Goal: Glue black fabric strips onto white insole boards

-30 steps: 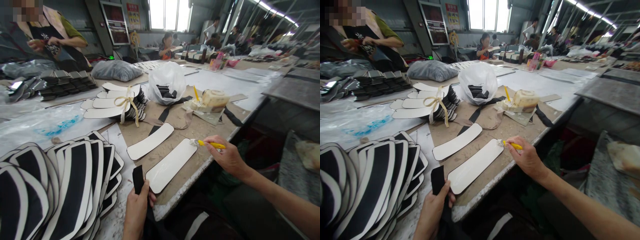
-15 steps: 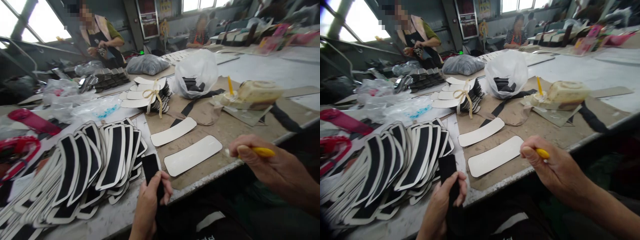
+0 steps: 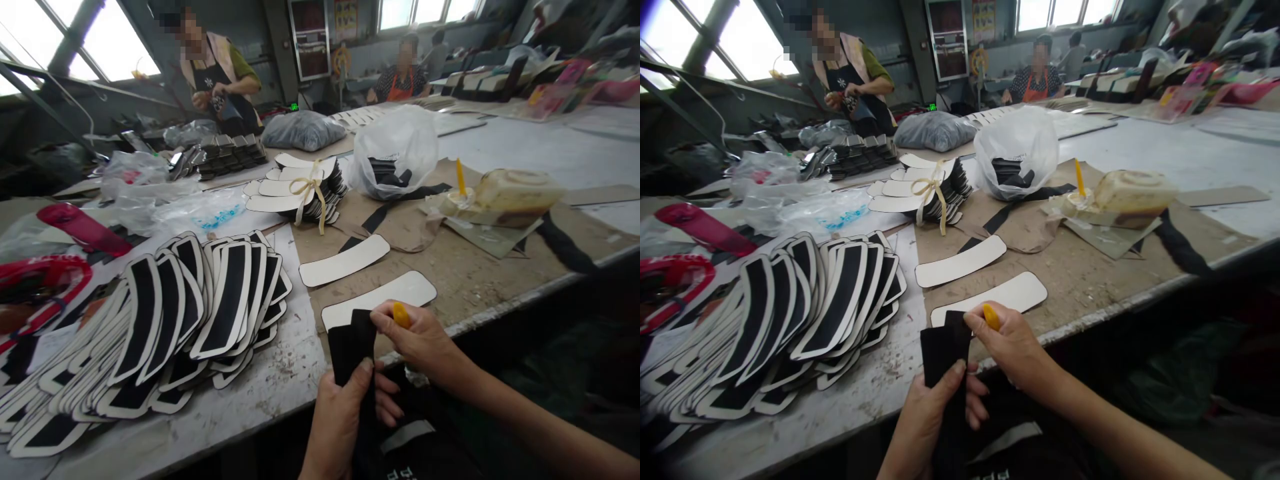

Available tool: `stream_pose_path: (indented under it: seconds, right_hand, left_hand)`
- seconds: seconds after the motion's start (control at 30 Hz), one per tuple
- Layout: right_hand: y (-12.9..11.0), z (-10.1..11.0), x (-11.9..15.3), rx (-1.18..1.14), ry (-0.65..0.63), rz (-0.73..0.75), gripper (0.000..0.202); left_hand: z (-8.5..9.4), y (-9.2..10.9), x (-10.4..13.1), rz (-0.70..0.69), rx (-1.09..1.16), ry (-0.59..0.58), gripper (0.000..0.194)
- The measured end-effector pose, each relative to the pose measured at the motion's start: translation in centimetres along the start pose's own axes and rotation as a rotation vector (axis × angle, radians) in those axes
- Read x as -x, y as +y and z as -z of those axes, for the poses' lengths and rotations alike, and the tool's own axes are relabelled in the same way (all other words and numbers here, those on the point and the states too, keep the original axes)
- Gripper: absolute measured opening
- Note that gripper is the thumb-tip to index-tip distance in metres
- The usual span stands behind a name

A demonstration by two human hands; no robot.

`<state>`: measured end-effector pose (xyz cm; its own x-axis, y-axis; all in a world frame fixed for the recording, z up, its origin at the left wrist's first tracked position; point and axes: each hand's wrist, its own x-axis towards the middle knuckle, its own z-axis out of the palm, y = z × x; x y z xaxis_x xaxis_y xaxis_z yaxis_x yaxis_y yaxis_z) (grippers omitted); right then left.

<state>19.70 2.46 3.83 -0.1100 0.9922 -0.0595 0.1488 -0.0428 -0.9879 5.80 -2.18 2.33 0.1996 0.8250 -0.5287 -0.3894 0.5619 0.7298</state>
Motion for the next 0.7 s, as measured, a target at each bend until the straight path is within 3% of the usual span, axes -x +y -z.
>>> stream_pose_path:
  seconds: [0.2, 0.27, 0.37, 0.5, 0.6, 0.7]
  right_hand:
    - [2.2, 0.3, 2.6, -0.313, -0.207, -0.267, 0.032]
    - [2.7, 0.7, 3.3, -0.314, -0.148, -0.316, 0.033]
    - [2.7, 1.8, 3.1, -0.204, 0.033, -0.275, 0.032]
    - [1.6, 4.5, 1.2, -0.185, 0.122, -0.152, 0.029]
    - [0.2, 7.1, -0.4, -0.046, 0.068, -0.099, 0.028]
    - [-1.3, 8.5, -2.2, 0.356, -0.147, -0.029, 0.031]
  left_hand:
    - [-1.2, -2.4, -0.9, -0.080, -0.010, 0.017, 0.048]
    - [-1.8, -3.4, -1.3, -0.061, -0.029, -0.029, 0.047]
    - [-2.3, -5.0, -1.3, -0.025, -0.031, -0.088, 0.047]
    - [-1.0, -5.3, -0.3, 0.052, -0.060, -0.126, 0.044]
    - [1.4, -3.5, 0.4, 0.095, -0.111, 0.012, 0.040]
    - [3.8, -1.0, -0.1, 0.033, -0.169, 0.339, 0.038]
